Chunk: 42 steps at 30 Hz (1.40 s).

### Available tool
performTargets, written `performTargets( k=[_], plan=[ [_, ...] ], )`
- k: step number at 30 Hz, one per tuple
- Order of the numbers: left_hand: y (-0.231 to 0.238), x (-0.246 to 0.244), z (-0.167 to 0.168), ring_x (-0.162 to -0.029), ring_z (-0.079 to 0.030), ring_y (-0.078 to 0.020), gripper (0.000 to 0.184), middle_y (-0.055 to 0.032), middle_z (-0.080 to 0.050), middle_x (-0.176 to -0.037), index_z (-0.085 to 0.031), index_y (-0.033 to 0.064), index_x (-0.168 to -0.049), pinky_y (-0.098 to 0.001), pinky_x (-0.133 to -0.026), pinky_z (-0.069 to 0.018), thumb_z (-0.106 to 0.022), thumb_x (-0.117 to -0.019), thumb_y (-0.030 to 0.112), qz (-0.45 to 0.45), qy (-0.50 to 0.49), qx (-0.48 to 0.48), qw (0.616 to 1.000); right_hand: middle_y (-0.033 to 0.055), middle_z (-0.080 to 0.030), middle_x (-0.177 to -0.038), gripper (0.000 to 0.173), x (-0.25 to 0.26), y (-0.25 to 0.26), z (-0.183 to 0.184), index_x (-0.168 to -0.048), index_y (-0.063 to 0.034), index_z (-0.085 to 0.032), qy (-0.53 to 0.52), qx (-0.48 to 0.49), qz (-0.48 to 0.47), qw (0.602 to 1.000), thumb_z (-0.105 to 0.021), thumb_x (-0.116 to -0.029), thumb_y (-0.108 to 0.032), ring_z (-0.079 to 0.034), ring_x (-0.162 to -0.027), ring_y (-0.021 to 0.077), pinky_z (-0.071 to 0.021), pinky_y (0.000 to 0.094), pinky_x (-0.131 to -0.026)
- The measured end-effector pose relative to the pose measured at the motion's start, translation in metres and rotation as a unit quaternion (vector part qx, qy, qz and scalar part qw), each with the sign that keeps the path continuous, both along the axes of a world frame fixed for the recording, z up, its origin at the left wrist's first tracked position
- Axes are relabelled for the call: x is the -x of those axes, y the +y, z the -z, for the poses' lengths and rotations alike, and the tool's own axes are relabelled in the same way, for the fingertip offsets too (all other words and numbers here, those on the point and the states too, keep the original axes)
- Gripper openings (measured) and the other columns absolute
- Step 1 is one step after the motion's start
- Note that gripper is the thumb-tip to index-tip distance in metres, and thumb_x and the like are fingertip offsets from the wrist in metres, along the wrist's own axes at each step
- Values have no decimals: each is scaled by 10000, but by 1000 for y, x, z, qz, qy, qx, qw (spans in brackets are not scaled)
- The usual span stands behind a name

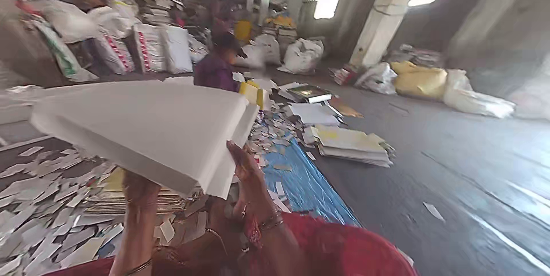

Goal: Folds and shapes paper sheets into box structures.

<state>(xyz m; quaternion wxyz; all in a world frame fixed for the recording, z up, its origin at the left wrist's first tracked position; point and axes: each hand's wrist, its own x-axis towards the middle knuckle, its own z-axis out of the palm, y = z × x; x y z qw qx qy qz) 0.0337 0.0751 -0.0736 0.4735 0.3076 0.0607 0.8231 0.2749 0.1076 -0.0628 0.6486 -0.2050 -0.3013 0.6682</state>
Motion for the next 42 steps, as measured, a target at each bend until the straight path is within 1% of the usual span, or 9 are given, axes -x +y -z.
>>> performTargets(
  k=[8, 11, 16, 19, 22, 30, 35, 39, 42],
  plan=[
    [5, -17, 15, -909, -715, -94, 452, 3, -733, -906, -637, 142, -1002, -319, -811, -614, -220, -1120, 273, -22, -2, -23, 999, 40, -731, -990, 244, -20, 0, -1, -1236, -158, -573, 15, -36, -3, 999, -634, -1006, -216, -730, -842, 144, -630, 336, -734],
    [1, -19, 29, -999, -690, -51, 314, 48, -726, -981, -612, 174, -1095, -283, -885, -584, -345, -1107, 339, -82, 81, 2, 993, -4, -724, -963, 219, -28, -4, -7, -1199, -200, -569, 21, -53, 4, 998, -647, -998, -237, -725, -812, 96, -625, 291, -700],
    [5, -14, 39, -1151, -580, -34, 341, 27, -612, -1190, -425, 93, -1356, -284, -1012, -495, -211, -1114, 201, -169, 178, 73, 967, -38, -704, -1027, 323, -37, -16, -10, -1264, -246, -554, -40, -75, 52, 995, -674, -982, -348, -706, -876, 67, -614, 277, -749],
    [13, -16, 29, -1133, -634, -86, 371, 27, -675, -1171, -535, 166, -1278, -335, -980, -540, -230, -1123, 309, -96, 108, 47, 988, -33, -698, -1065, 335, -39, -28, -14, -1279, -258, -571, -46, -105, 56, 992, -671, -983, -378, -702, -899, 71, -608, 275, -760],
    [25, -16, 8, -1282, -583, -139, 503, 11, -626, -1360, -490, 209, -1429, -401, -1081, -501, -224, -1104, 487, 19, 111, 32, 993, -34, -700, -1102, 344, -39, -34, -25, -1278, -236, -578, -41, -103, 95, 989, -691, -975, -356, -700, -955, 73, -606, 275, -803],
    [46, -2, 48, -1022, -703, -115, 419, 13, -657, -1301, -433, 178, -1477, -269, -883, -584, -299, -1125, 361, 92, 223, 257, 936, -5, -651, -1259, 378, -112, -31, -43, -1387, -160, -503, -76, -111, 290, 948, -606, -1036, -255, -644, -1148, 97, -561, 290, -970],
    [53, -10, 78, -1031, -704, -187, 387, -83, -672, -1287, -465, 109, -1453, -320, -896, -567, -312, -1124, 241, 104, 316, 338, 880, 136, -601, -1295, 594, -162, -25, -77, -1474, 0, -328, -46, -137, 566, 812, -657, -985, -75, -634, -1180, 204, -562, 400, -1009],
    [57, -26, 101, -1022, -705, -190, 397, -100, -672, -1281, -438, 81, -1470, -330, -887, -574, -324, -1122, 233, 143, 349, 356, 855, 275, -571, -1344, 487, -191, -15, -82, -1386, 179, -445, -376, -145, 660, 634, -542, -1038, -146, -566, -1275, 209, -434, 293, -1100],
    [57, -39, 121, -992, -707, -200, 393, -121, -675, -1253, -443, 47, -1461, -342, -874, -578, -329, -1121, 210, 180, 340, 366, 847, 192, -552, -1477, 439, -203, 18, -61, -1472, -17, -523, -633, -102, 573, 510, -354, -1069, -58, -534, -1367, 315, -412, 450, -1131]
  ],
)
